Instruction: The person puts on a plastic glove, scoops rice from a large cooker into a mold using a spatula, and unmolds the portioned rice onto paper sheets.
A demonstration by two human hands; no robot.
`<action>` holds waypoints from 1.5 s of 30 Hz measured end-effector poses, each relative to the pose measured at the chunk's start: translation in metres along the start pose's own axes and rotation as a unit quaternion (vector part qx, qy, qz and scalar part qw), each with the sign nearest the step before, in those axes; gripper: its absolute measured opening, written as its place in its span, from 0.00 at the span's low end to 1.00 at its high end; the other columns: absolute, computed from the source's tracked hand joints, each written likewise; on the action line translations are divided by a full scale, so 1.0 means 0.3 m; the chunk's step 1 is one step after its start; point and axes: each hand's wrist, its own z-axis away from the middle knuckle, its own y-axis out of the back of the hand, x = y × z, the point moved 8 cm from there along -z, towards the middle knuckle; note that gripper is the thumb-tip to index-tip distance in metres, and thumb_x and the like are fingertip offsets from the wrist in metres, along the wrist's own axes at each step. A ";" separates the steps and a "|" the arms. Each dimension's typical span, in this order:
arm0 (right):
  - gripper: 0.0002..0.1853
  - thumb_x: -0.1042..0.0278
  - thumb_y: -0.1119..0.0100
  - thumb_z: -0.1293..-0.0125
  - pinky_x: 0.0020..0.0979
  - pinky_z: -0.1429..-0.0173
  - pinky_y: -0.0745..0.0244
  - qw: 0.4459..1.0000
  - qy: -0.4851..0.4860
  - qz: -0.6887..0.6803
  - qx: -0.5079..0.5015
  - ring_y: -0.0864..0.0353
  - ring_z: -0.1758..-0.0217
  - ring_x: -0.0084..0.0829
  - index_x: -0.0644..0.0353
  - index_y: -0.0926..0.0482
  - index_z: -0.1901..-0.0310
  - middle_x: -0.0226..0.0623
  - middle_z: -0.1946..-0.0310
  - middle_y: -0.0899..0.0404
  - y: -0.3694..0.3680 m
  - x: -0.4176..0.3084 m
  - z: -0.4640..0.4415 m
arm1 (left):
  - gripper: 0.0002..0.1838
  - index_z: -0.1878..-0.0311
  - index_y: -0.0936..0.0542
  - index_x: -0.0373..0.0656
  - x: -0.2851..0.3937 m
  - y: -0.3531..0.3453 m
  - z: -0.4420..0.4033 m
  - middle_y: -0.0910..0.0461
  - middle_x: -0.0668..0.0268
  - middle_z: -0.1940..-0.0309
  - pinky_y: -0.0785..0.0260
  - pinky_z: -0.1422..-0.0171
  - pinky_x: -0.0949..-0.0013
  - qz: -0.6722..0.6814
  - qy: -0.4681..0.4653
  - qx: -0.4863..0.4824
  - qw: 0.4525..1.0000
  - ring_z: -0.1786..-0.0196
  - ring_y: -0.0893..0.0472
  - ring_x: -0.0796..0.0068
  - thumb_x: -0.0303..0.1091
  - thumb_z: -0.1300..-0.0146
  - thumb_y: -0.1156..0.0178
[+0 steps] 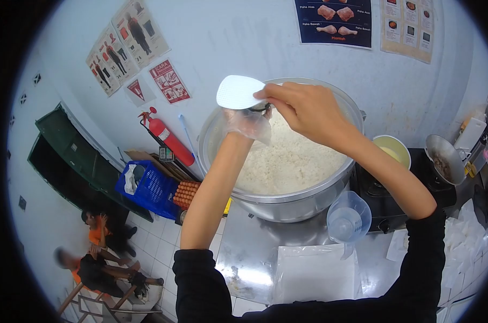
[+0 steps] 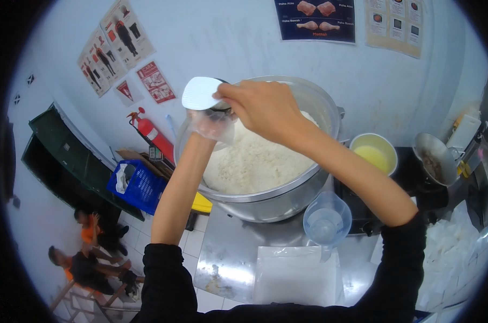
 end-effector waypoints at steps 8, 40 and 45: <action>0.10 0.64 0.44 0.31 0.29 0.69 0.28 0.994 -0.086 -0.023 -0.056 0.19 0.73 0.33 0.43 0.17 0.51 0.31 0.66 0.15 -0.013 0.046 0.048 | 0.38 0.38 0.29 0.51 0.034 -0.079 0.073 0.27 0.56 0.41 0.30 0.37 0.43 0.009 0.007 -0.128 0.992 0.40 0.27 0.53 0.72 0.37 0.58; 0.34 0.37 0.24 0.60 0.36 0.48 0.47 0.988 -0.133 -0.054 -0.064 0.20 0.69 0.29 0.47 0.22 0.54 0.33 0.76 0.16 -0.015 0.210 -0.049 | 0.30 0.41 0.24 0.44 0.066 -0.178 0.191 0.19 0.59 0.49 0.21 0.45 0.66 -0.138 -0.028 -0.193 0.971 0.48 0.18 0.68 0.59 0.29 0.57; 0.36 0.35 0.26 0.60 0.37 0.46 0.46 0.993 -0.113 -0.024 -0.037 0.17 0.64 0.33 0.46 0.23 0.51 0.40 0.70 0.14 -0.020 0.195 -0.062 | 0.32 0.40 0.25 0.43 0.085 -0.188 0.199 0.21 0.60 0.46 0.24 0.41 0.67 -0.177 -0.069 -0.185 0.964 0.45 0.20 0.69 0.61 0.29 0.59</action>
